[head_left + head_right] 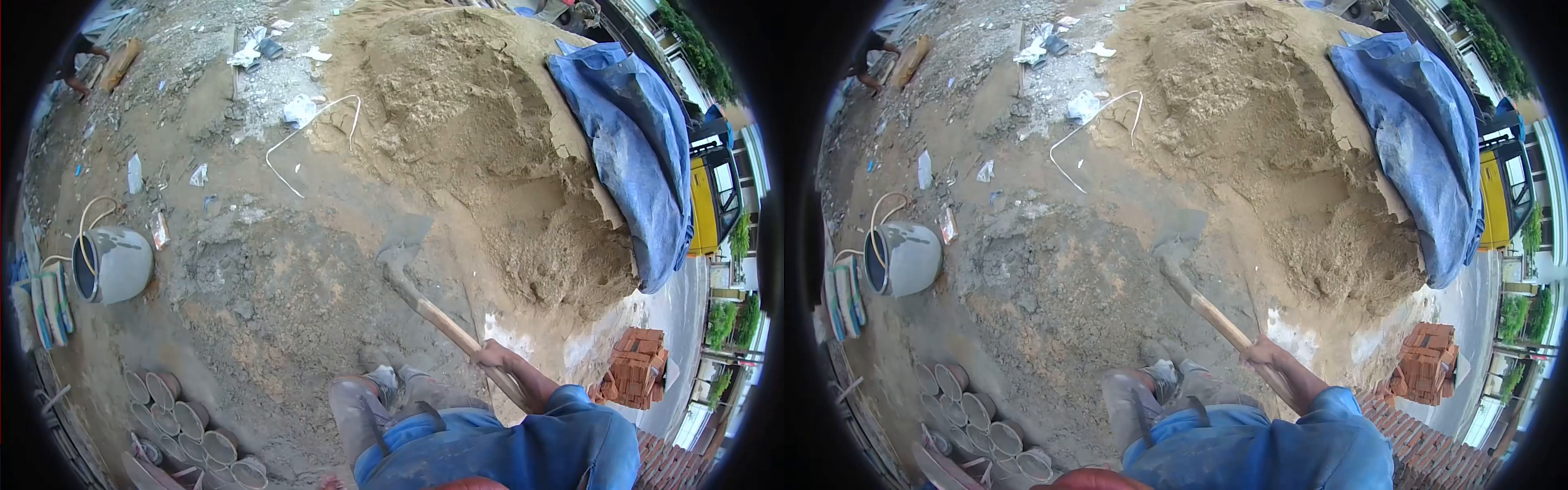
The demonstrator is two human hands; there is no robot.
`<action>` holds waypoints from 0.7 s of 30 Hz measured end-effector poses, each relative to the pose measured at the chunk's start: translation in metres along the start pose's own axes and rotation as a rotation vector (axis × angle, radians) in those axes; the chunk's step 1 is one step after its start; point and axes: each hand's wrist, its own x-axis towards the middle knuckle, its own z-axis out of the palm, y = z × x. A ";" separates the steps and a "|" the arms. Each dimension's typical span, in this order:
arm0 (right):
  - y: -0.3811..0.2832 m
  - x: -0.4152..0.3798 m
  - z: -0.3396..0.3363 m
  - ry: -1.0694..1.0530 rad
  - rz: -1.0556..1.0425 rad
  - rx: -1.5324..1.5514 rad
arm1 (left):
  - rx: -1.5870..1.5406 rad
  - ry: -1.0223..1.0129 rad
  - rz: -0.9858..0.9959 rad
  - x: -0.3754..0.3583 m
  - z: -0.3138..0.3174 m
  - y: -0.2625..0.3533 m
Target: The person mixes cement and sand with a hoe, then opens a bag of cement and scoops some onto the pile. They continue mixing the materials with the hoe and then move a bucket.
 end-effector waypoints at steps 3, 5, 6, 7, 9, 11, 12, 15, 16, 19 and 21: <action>-0.030 -0.030 -0.014 -0.348 0.019 0.467 | 0.329 0.249 0.163 -0.008 0.051 0.048; -0.075 0.011 -0.011 -0.227 -0.041 0.474 | 0.431 0.230 0.216 -0.007 0.080 0.111; -0.098 0.033 -0.012 -0.207 -0.062 0.483 | 0.464 0.216 0.242 -0.009 0.094 0.144; -0.122 0.055 -0.005 -0.005 -0.036 0.031 | 0.489 0.191 0.275 -0.014 0.110 0.184; -0.154 0.099 -0.006 0.234 -0.033 -0.384 | 0.508 0.091 0.369 -0.031 0.148 0.289; -0.147 0.130 -0.013 -0.322 -0.855 0.790 | 0.417 -0.006 0.526 -0.067 0.188 0.395; -0.138 0.159 -0.013 -0.327 -0.870 0.777 | 0.308 0.113 0.752 -0.093 0.220 0.435; -0.160 0.179 -0.028 -0.195 -0.775 0.714 | 0.041 0.124 1.170 -0.186 0.305 0.534; -0.177 0.158 -0.033 -0.245 -0.655 0.792 | 0.066 0.056 1.203 -0.198 0.310 0.559; -0.245 0.131 -0.053 -0.098 -0.041 0.294 | 0.420 0.138 1.170 -0.269 0.351 0.599; -0.295 0.133 -0.067 -0.055 0.096 0.047 | 0.713 0.252 1.171 -0.257 0.340 0.637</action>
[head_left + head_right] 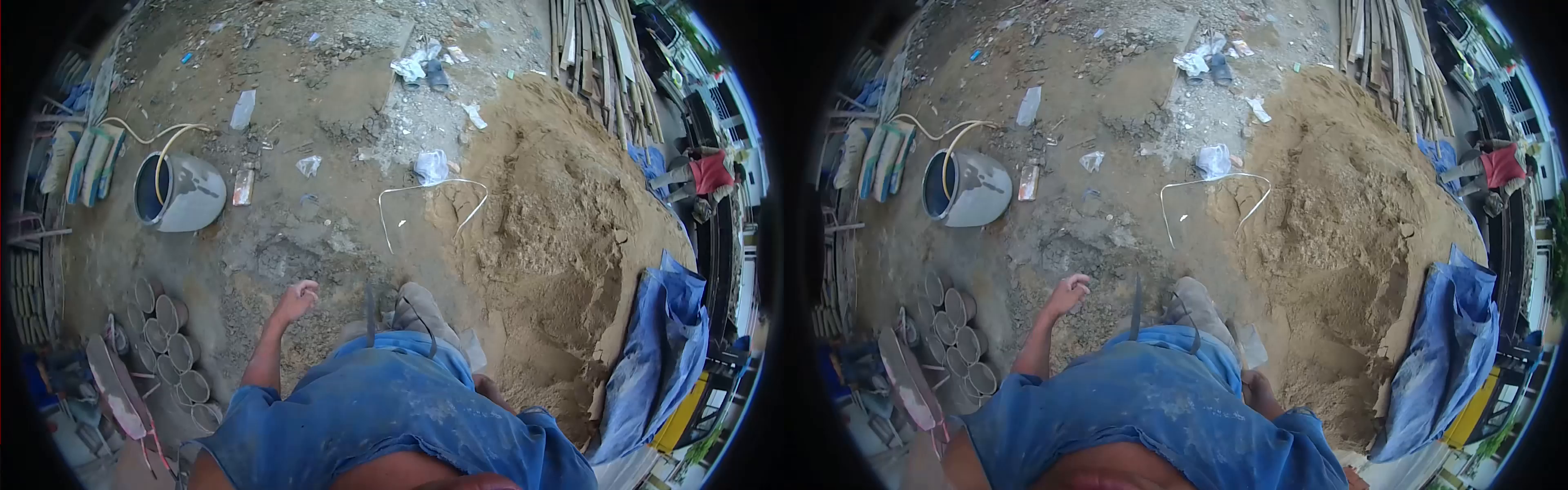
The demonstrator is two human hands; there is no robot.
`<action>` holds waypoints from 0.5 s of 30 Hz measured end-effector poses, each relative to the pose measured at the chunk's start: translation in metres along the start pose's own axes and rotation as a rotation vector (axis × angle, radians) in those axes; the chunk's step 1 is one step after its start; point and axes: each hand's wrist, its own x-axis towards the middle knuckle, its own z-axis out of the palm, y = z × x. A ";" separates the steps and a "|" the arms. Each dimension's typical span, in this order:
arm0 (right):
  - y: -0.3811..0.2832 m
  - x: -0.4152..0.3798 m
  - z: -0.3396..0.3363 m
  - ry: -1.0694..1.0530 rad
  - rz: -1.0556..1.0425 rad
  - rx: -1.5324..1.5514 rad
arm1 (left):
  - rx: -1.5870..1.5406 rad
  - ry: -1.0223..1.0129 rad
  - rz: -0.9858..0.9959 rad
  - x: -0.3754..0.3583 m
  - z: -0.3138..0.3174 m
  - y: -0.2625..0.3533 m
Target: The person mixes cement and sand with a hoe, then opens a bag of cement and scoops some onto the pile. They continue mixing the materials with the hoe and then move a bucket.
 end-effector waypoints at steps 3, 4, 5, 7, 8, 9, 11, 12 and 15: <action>-0.081 0.016 -0.005 0.069 0.029 -0.183 | 0.206 -0.026 -0.072 0.050 -0.020 -0.001; -0.109 0.022 -0.002 0.083 0.037 -0.225 | 0.228 -0.056 -0.143 0.063 -0.028 0.000; -0.140 0.030 0.000 0.088 0.037 -0.264 | 0.215 -0.039 -0.160 0.076 -0.038 -0.002; -0.206 0.051 0.003 0.091 0.023 -0.349 | 0.146 0.004 -0.164 0.101 -0.058 -0.008; -0.242 0.061 0.005 0.090 0.014 -0.386 | 0.128 0.036 -0.165 0.118 -0.073 -0.006; -0.274 0.067 0.005 0.090 0.012 -0.429 | 0.017 0.085 -0.227 0.125 -0.084 -0.005; -0.337 0.077 0.006 0.083 0.013 -0.492 | -0.110 0.132 -0.321 0.117 -0.093 -0.009; -0.372 0.081 0.011 0.077 0.009 -0.519 | -0.184 0.196 -0.333 0.120 -0.103 -0.008; -0.470 0.099 0.022 0.058 -0.006 -0.622 | -0.326 0.336 -0.315 0.123 -0.127 0.008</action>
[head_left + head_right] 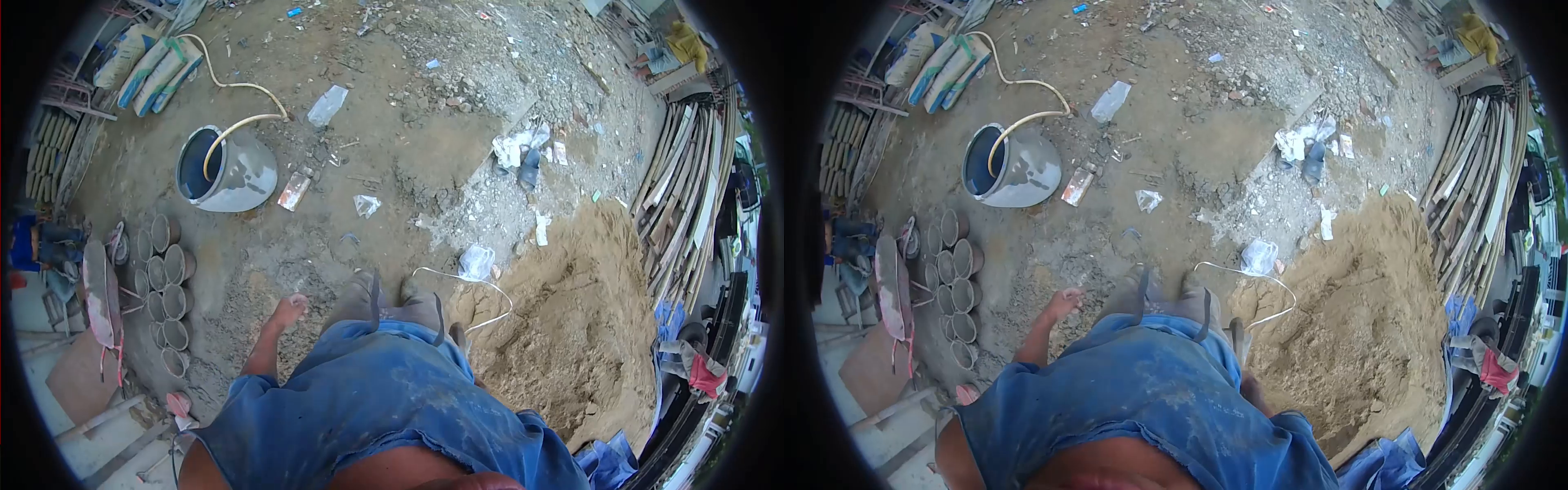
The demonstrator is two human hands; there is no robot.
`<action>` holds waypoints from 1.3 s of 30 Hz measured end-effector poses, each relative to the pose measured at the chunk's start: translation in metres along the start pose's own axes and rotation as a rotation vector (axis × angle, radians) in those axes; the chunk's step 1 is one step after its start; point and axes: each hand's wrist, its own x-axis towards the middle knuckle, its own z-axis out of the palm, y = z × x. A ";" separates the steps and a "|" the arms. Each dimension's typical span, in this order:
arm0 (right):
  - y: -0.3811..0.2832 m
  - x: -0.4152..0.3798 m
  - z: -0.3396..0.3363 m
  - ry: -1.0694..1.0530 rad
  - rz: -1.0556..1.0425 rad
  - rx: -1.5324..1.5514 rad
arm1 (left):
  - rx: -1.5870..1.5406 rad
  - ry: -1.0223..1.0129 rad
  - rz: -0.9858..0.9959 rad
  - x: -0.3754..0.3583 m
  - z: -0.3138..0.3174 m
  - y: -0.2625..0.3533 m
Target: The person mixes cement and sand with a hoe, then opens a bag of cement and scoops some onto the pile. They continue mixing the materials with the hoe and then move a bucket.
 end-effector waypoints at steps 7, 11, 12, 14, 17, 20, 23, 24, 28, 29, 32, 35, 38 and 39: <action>-0.271 0.031 -0.066 0.062 -0.043 -0.119 | -0.299 -0.045 -0.461 0.062 -0.027 0.048; -0.431 0.019 -0.079 0.078 -0.098 -0.043 | -0.228 -0.006 -0.505 0.142 -0.070 0.090; -0.461 0.008 -0.084 0.039 -0.103 -0.084 | -0.242 -0.004 -0.542 0.157 -0.083 0.104; -0.524 -0.015 -0.087 0.081 -0.164 -0.038 | -0.310 0.029 -0.461 0.194 -0.116 0.136; -0.616 -0.049 -0.083 -0.005 -0.065 -0.068 | -0.437 0.157 -0.243 0.241 -0.172 0.204; -0.699 -0.035 -0.081 -0.092 -0.016 -0.236 | -0.495 0.221 -0.091 0.276 -0.229 0.271; -0.787 -0.024 -0.055 -0.011 -0.109 -0.513 | -0.508 0.231 0.082 0.318 -0.277 0.304; -0.817 -0.022 -0.044 0.006 -0.136 -0.564 | -0.399 0.261 0.102 0.334 -0.296 0.304; -0.951 -0.006 0.005 0.011 -0.209 -0.732 | -0.363 0.399 -0.054 0.389 -0.358 0.268; -0.986 -0.003 0.018 0.006 -0.226 -0.759 | -0.360 0.418 -0.070 0.395 -0.376 0.264; -1.079 -0.007 0.047 -0.005 -0.253 -0.820 | -0.022 0.482 -0.216 0.376 -0.421 0.297; -1.159 -0.036 0.075 -0.033 -0.267 -0.857 | -0.407 0.425 -0.358 0.358 -0.441 0.323; -1.237 -0.091 0.107 -0.056 -0.285 -0.900 | -0.774 0.484 -0.370 0.343 -0.465 0.385; -1.264 -0.113 0.121 -0.058 -0.289 -0.919 | -0.855 0.465 -0.382 0.345 -0.464 0.386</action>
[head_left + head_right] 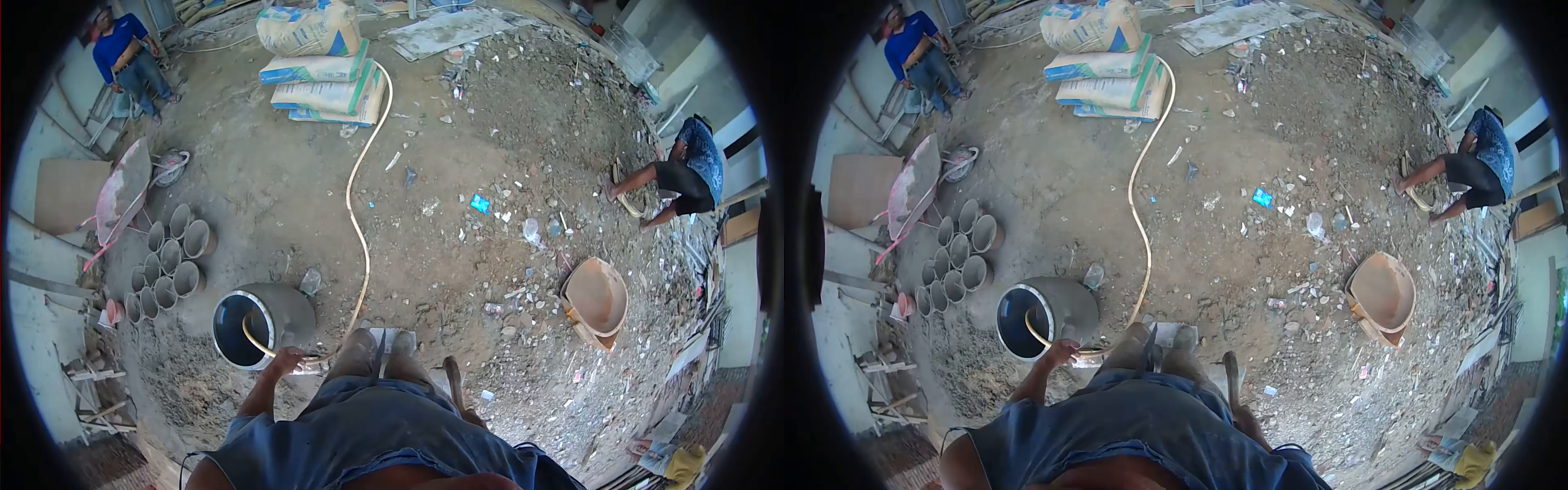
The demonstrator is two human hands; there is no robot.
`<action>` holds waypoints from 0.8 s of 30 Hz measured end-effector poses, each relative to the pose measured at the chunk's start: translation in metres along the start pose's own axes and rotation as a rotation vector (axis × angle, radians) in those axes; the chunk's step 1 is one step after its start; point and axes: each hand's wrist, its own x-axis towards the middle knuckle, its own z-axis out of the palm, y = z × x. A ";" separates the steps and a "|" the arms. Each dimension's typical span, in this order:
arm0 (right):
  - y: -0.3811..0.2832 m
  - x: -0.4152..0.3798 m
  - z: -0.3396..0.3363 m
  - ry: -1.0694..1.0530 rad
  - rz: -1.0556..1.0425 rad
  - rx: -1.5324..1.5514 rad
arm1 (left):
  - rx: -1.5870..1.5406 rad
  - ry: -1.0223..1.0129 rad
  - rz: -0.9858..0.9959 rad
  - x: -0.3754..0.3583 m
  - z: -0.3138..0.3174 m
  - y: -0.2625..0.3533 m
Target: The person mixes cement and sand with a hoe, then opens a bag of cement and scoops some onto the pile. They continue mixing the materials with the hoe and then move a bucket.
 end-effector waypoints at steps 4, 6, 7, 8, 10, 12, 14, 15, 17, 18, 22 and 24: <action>-0.120 0.000 -0.042 -0.003 -0.004 -0.093 | 0.075 0.018 -0.018 0.030 0.009 0.021; -0.139 0.089 -0.059 0.081 0.044 -0.230 | 0.162 -0.155 0.285 0.080 0.001 -0.006; -0.155 0.092 -0.067 0.111 0.075 -0.272 | 0.184 -0.293 0.644 0.124 -0.008 -0.045; -0.172 0.088 -0.078 0.097 0.053 -0.269 | -0.050 -0.244 0.260 0.116 -0.004 -0.022; -0.260 0.069 -0.089 0.113 -0.055 -0.256 | -0.196 -0.151 0.061 0.184 -0.008 -0.021; -0.328 0.039 -0.098 0.133 -0.137 -0.290 | -0.145 -0.133 -0.093 0.174 -0.044 0.064; -0.388 0.008 -0.102 0.187 -0.307 -0.219 | -0.107 -0.099 -0.088 0.166 -0.078 0.157; -0.416 -0.009 -0.107 0.151 -0.340 -0.183 | -0.105 -0.067 -0.065 0.164 -0.096 0.201; -0.471 -0.056 -0.108 0.157 -0.456 -0.130 | -0.189 0.034 0.097 0.171 -0.129 0.261; -0.496 -0.078 -0.108 0.148 -0.507 -0.090 | -0.271 0.101 0.223 0.185 -0.146 0.280; -0.555 -0.138 -0.101 0.110 -0.725 0.027 | -0.317 0.187 0.480 0.212 -0.195 0.343; -0.564 -0.114 -0.091 -0.093 -0.709 0.145 | -0.235 0.204 0.479 0.218 -0.210 0.368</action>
